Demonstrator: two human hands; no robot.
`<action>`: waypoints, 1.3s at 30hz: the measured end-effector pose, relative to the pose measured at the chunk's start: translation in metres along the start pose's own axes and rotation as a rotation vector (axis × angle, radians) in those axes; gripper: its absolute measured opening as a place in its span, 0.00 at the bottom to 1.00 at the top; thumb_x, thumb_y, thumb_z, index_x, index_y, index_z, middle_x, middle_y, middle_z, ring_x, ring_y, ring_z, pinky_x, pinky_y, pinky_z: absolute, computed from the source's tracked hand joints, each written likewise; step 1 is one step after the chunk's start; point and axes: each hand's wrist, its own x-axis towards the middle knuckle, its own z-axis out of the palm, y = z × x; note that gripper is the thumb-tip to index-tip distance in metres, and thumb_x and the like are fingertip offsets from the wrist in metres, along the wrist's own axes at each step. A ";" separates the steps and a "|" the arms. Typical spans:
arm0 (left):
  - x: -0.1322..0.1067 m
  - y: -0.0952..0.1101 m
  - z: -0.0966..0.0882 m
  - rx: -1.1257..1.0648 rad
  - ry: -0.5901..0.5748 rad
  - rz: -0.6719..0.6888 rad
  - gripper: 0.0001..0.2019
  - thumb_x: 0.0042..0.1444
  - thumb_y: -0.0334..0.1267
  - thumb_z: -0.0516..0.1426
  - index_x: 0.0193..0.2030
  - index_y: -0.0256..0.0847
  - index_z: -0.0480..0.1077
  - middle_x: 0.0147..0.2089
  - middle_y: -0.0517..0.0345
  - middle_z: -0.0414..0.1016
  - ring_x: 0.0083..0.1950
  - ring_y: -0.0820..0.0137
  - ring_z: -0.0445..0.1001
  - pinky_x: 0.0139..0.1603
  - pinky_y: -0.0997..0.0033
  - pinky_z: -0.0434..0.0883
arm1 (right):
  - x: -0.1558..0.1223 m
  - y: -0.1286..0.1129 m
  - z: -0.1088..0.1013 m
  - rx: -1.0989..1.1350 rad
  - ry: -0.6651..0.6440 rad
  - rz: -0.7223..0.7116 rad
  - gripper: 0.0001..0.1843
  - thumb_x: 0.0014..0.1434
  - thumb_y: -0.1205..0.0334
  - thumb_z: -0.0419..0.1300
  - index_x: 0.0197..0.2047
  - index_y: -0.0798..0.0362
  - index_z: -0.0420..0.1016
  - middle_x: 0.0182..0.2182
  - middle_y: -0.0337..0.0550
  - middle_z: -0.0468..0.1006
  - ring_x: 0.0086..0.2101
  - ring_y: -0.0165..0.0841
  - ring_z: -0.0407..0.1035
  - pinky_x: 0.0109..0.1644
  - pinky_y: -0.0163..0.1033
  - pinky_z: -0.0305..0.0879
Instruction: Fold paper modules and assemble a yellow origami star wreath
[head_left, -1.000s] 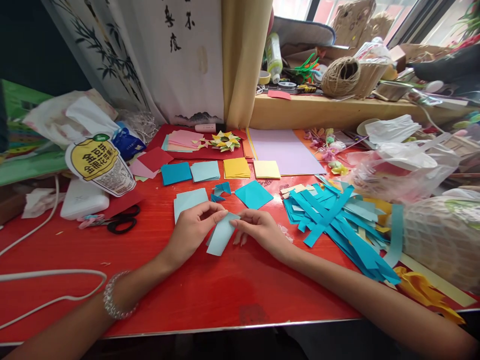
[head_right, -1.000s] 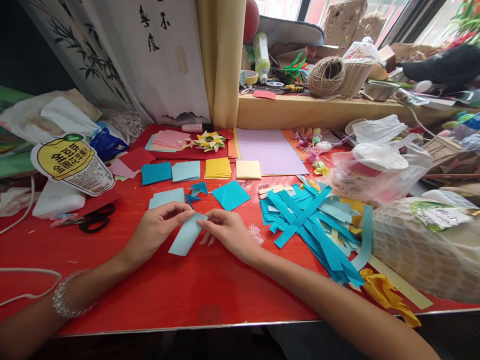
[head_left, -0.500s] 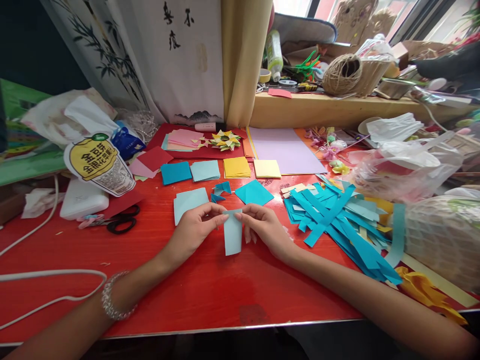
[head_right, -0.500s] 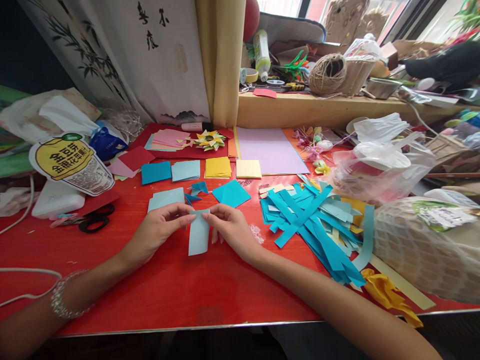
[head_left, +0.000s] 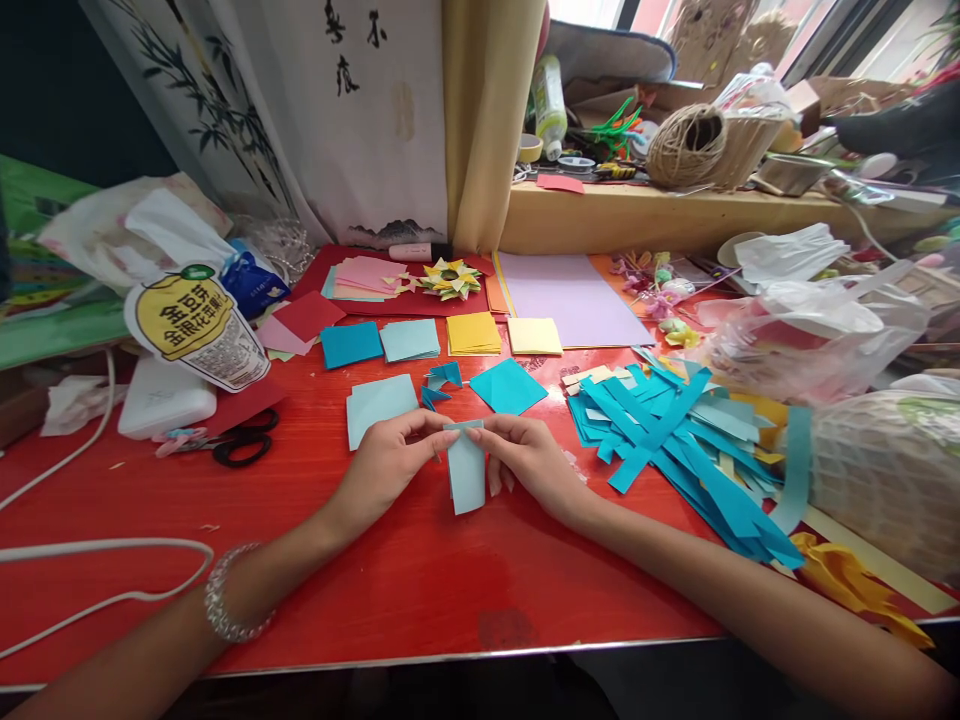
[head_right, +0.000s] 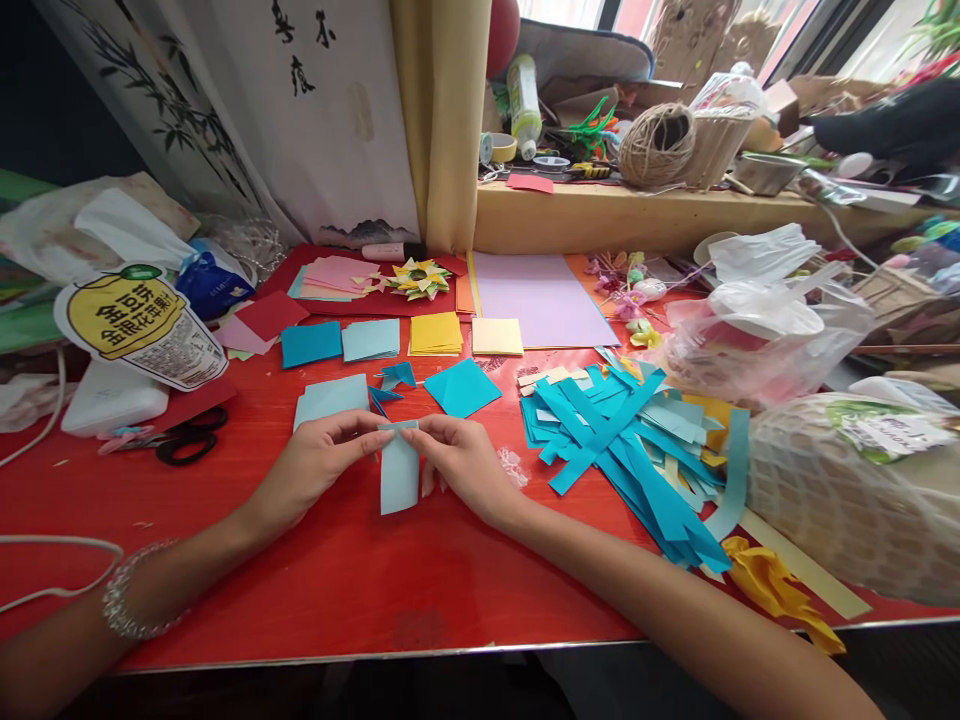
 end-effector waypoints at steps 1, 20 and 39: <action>0.000 0.000 0.000 0.005 -0.001 0.001 0.12 0.53 0.47 0.55 0.35 0.41 0.72 0.36 0.59 0.75 0.39 0.69 0.71 0.39 0.73 0.67 | 0.000 0.000 0.000 -0.004 0.000 0.001 0.17 0.56 0.48 0.54 0.33 0.56 0.70 0.16 0.34 0.67 0.15 0.24 0.63 0.17 0.29 0.53; 0.000 0.006 0.001 0.472 0.101 0.315 0.10 0.60 0.40 0.49 0.30 0.41 0.65 0.32 0.59 0.68 0.35 0.71 0.66 0.37 0.72 0.62 | -0.008 -0.004 0.004 -0.373 -0.093 -0.039 0.22 0.59 0.48 0.50 0.23 0.55 0.66 0.11 0.35 0.65 0.16 0.25 0.61 0.22 0.31 0.53; -0.009 0.008 0.008 0.294 0.180 0.184 0.08 0.58 0.43 0.50 0.39 0.43 0.65 0.27 0.64 0.63 0.28 0.74 0.63 0.29 0.75 0.61 | -0.017 -0.005 0.015 -0.725 0.091 -0.281 0.38 0.49 0.45 0.60 0.59 0.47 0.53 0.51 0.50 0.65 0.29 0.30 0.64 0.30 0.38 0.62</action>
